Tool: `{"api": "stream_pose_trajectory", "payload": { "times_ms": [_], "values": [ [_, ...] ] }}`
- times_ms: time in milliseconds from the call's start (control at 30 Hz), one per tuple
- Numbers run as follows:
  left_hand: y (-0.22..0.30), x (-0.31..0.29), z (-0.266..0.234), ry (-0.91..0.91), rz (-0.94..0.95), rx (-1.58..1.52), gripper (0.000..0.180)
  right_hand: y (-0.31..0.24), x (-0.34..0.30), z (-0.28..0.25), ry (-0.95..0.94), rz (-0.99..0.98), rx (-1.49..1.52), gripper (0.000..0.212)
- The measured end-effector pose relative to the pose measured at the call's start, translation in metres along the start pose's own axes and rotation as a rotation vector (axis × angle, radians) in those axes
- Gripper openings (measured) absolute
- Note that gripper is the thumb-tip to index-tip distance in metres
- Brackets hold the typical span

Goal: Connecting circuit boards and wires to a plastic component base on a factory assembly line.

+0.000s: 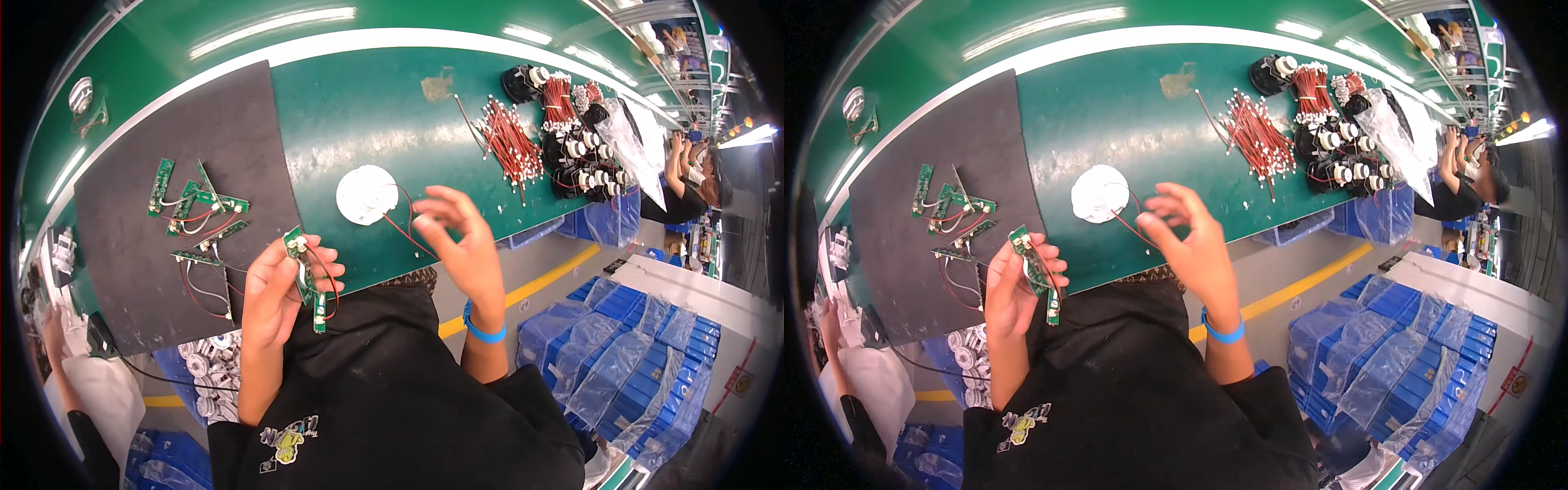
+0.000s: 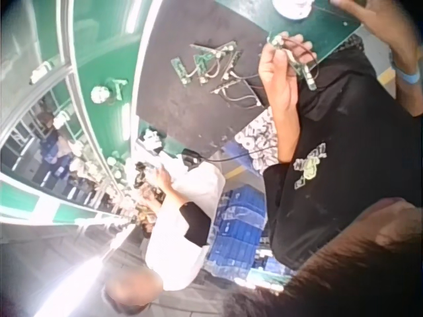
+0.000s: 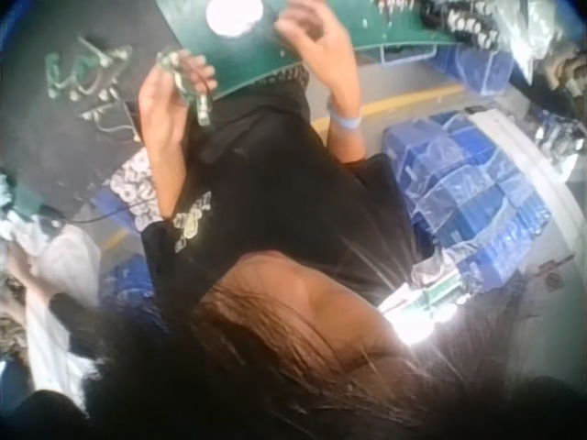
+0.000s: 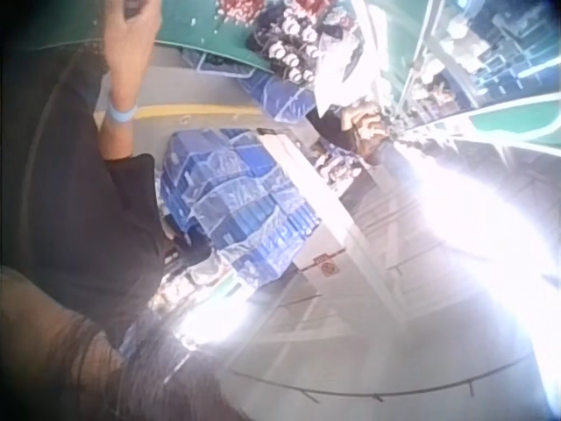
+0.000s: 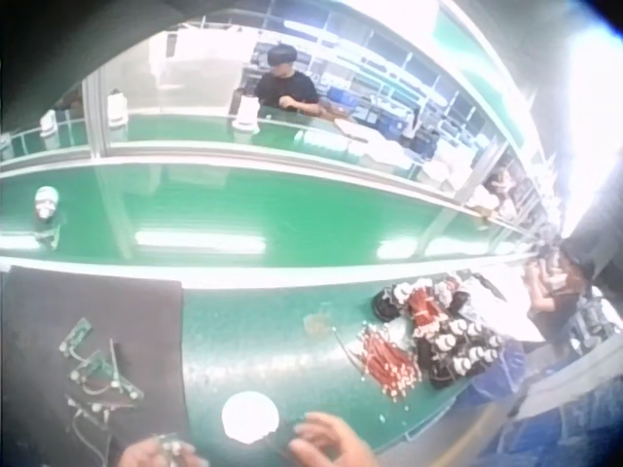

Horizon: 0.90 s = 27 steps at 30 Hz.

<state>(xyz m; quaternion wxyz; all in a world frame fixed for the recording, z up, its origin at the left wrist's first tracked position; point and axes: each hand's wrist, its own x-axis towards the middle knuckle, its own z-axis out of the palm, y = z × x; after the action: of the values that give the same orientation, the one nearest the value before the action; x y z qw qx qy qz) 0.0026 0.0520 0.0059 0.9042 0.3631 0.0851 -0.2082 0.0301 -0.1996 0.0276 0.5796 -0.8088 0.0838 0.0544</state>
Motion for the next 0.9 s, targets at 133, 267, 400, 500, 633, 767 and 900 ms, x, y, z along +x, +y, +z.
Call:
{"api": "stream_pose_trajectory", "payload": {
  "times_ms": [133, 267, 400, 500, 633, 767, 900],
  "values": [
    [0.0, 0.004, 0.006, 0.007, -0.012, 0.034, 0.037, -0.003, -0.003, 0.009, 0.005, 0.11, -0.001, 0.04],
    [-0.001, 0.004, 0.006, 0.006, -0.019, 0.067, 0.035, -0.021, -0.003, 0.017, 0.372, -0.055, -0.08, 0.031],
    [-0.001, 0.003, 0.006, 0.015, -0.018, 0.062, 0.035, -0.011, 0.002, 0.013, 0.44, -0.306, -0.008, 0.016],
    [-0.002, 0.003, 0.007, 0.019, -0.008, 0.065, 0.035, -0.024, -0.007, 0.01, 0.391, -0.183, 0.416, 0.015],
    [-0.001, 0.0, 0.008, 0.031, -0.017, 0.062, 0.035, -0.026, -0.008, 0.014, 0.379, -0.285, 0.522, 0.015],
    [0.0, -0.001, 0.009, 0.03, -0.011, 0.073, 0.036, -0.026, -0.002, 0.018, 0.333, -0.537, 0.392, 0.017],
    [0.001, 0.0, 0.016, 0.004, -0.001, 0.055, 0.036, -0.028, -0.006, 0.017, 0.133, -0.462, 0.505, 0.019]
  ]
}}
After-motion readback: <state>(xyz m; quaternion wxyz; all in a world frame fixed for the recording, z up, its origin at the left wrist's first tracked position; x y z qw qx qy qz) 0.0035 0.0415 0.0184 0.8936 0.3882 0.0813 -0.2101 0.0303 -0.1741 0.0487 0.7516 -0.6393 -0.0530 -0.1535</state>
